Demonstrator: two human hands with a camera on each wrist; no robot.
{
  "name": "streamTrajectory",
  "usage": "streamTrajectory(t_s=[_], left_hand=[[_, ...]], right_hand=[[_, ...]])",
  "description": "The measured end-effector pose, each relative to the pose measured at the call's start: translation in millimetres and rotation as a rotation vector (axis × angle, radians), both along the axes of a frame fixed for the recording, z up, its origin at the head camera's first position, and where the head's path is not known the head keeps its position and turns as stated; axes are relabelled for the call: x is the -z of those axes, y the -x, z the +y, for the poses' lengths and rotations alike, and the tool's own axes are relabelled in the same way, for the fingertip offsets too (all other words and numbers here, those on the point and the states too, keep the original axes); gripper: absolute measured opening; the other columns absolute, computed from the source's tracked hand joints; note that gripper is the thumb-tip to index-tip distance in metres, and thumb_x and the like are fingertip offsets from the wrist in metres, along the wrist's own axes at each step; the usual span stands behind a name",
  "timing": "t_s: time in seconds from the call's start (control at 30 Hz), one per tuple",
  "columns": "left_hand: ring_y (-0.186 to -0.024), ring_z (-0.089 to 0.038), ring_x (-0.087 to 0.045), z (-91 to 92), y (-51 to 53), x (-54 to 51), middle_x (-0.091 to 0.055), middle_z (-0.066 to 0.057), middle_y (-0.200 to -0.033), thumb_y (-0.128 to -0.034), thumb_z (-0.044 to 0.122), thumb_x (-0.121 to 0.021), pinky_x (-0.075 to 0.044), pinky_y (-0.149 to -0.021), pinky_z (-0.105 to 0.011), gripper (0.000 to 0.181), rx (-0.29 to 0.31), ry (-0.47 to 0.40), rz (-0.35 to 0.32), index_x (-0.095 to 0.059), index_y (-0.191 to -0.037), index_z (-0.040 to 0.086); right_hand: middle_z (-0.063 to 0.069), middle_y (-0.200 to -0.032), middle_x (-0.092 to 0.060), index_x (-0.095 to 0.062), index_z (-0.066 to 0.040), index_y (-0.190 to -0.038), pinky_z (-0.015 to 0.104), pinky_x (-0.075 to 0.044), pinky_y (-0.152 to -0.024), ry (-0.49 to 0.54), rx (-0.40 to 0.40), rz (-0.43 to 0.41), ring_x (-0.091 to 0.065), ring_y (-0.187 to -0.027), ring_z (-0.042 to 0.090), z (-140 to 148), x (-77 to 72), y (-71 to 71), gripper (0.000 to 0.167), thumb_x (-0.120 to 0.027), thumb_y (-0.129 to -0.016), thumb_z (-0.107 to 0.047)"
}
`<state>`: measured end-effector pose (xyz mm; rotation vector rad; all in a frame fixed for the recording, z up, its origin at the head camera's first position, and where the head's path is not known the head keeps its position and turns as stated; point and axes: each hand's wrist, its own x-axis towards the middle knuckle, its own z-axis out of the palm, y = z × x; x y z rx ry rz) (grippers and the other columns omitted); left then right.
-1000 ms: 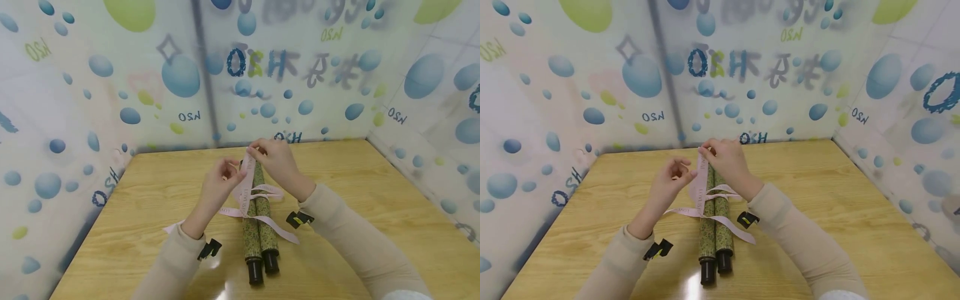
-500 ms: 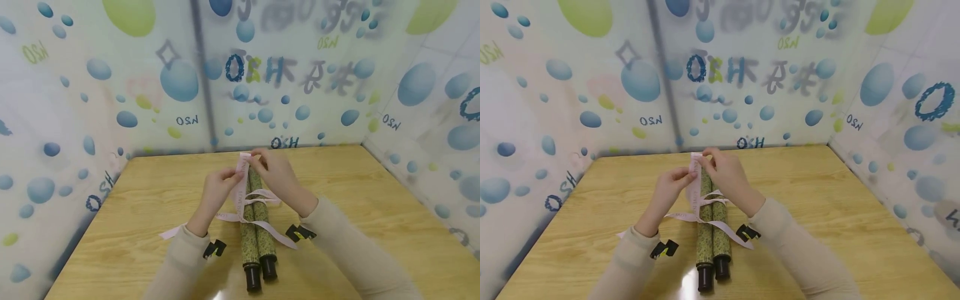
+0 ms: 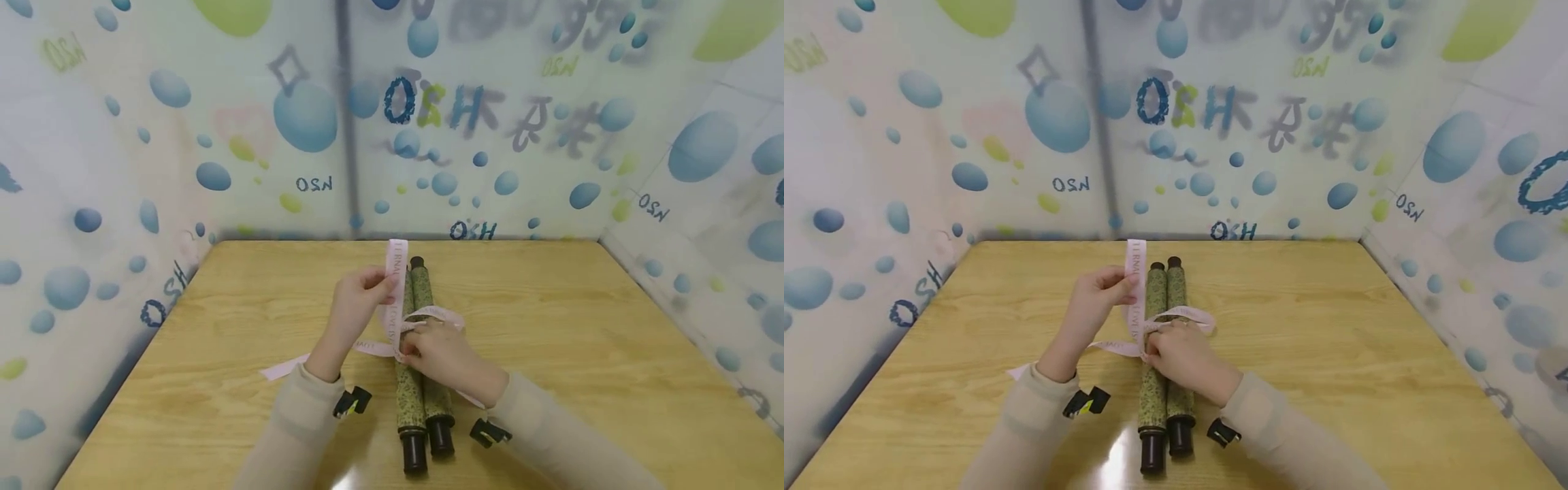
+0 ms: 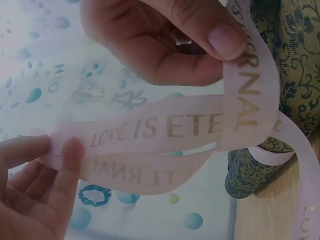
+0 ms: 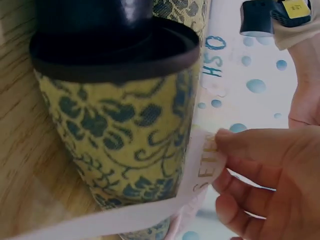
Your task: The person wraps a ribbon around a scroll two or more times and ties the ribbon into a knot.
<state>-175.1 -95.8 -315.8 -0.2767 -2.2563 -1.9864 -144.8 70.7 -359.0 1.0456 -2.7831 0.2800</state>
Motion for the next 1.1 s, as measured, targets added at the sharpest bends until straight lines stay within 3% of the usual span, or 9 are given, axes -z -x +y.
streamTrajectory(t_s=[0.17, 0.4, 0.5, 0.8, 0.93, 1.1], left_hand=[[-0.077, -0.021, -0.066, -3.0, -0.1, 1.6, -0.068, -0.018, -0.096, -0.0887, 0.010, -0.063, -0.055, -0.069, -0.031, 0.020, -0.010, -0.021, -0.004, -0.068, -0.102, -0.003], [-0.076, -0.022, -0.066, -8.9, 0.4, 3.6, -0.068, -0.018, -0.096, -0.0893, 0.011, -0.063, -0.055, -0.070, -0.031, 0.020, -0.015, -0.035, -0.001, -0.068, -0.102, -0.003], [-0.076, -0.022, -0.066, -11.3, 2.6, 4.5, -0.068, -0.018, -0.097, -0.0896, 0.012, -0.063, -0.055, -0.070, -0.031, 0.020, -0.008, -0.037, 0.001, -0.068, -0.102, -0.003], [-0.072, -0.018, -0.065, -16.6, 6.8, 4.3, -0.068, -0.019, -0.098, -0.0897, 0.013, -0.063, -0.055, -0.069, -0.029, 0.022, -0.034, -0.026, -0.023, -0.068, -0.103, -0.004], [-0.075, -0.020, -0.066, -18.0, 7.1, 3.0, -0.068, -0.019, -0.098, -0.0899, 0.013, -0.063, -0.055, -0.069, -0.029, 0.023, -0.034, -0.033, -0.023, -0.067, -0.103, -0.004], [-0.079, -0.022, -0.066, -19.8, 7.3, 3.2, -0.068, -0.018, -0.100, -0.0900, 0.014, -0.063, -0.055, -0.070, -0.029, 0.023, -0.029, -0.024, -0.022, -0.067, -0.104, -0.004]], right_hand=[[-0.010, -0.075, -0.061, -0.066, -0.020, -0.077, 0.025, -0.040, -0.062, 0.086, -0.011, -0.022, -0.048, -0.070, 0.010, 13.2, -10.4, -11.9, 0.008, -0.071, -0.083, -0.023], [-0.014, -0.085, -0.061, -0.066, -0.021, -0.084, 0.026, -0.043, -0.068, 0.364, -0.001, -0.231, -0.052, -0.077, 0.010, 47.8, -30.7, -33.2, 0.006, -0.066, -0.087, -0.025], [-0.014, -0.092, -0.060, -0.064, -0.025, -0.087, 0.028, -0.045, -0.072, 0.444, 0.011, -0.274, -0.050, -0.081, 0.008, 63.6, -41.2, -39.2, 0.002, -0.065, -0.088, -0.026], [-0.009, -0.103, -0.059, -0.062, -0.029, -0.092, 0.026, -0.040, -0.071, 0.497, 0.037, -0.207, -0.049, -0.087, 0.008, 106.5, -70.7, -53.1, 0.021, -0.065, -0.087, -0.008], [-0.005, -0.103, -0.059, -0.062, -0.026, -0.093, 0.025, -0.040, -0.076, 0.517, -0.027, -0.241, -0.050, -0.091, 0.010, 117.2, -77.8, -59.0, 0.025, -0.064, -0.086, -0.002], [-0.001, -0.103, -0.059, -0.062, -0.021, -0.097, 0.026, -0.041, -0.081, 0.549, -0.182, -0.274, -0.053, -0.093, 0.013, 123.7, -78.6, -70.1, 0.034, -0.062, -0.082, 0.010]])
